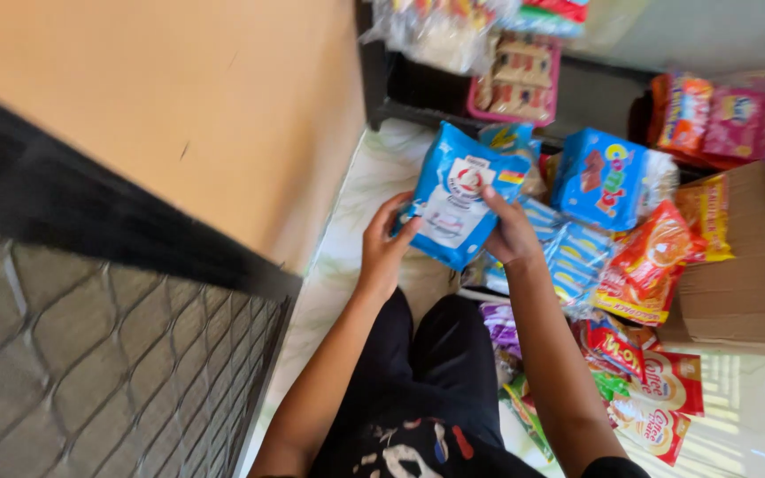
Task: Organizing various packaged snacks and dry goods on shelves in a pantry area.
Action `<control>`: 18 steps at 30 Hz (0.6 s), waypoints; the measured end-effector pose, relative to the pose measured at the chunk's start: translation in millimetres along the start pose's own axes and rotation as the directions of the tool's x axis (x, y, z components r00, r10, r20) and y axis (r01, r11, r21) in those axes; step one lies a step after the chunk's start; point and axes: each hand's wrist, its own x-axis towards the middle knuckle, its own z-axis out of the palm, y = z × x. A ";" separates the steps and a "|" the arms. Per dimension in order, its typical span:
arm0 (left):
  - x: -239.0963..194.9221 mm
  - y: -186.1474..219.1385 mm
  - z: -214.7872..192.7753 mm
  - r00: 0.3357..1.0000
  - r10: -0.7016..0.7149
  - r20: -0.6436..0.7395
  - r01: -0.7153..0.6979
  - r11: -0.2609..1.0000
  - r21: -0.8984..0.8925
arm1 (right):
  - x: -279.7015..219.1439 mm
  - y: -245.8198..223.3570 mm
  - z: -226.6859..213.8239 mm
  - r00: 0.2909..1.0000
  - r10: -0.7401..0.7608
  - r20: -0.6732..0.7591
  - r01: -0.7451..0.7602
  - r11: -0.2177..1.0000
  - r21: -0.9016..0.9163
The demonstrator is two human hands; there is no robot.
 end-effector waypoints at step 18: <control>319.1 -107.1 216.8 0.601 0.401 0.691 -0.797 0.373 0.476 | 161.3 -267.9 -195.5 0.652 -0.740 -0.164 0.257 0.420 -0.870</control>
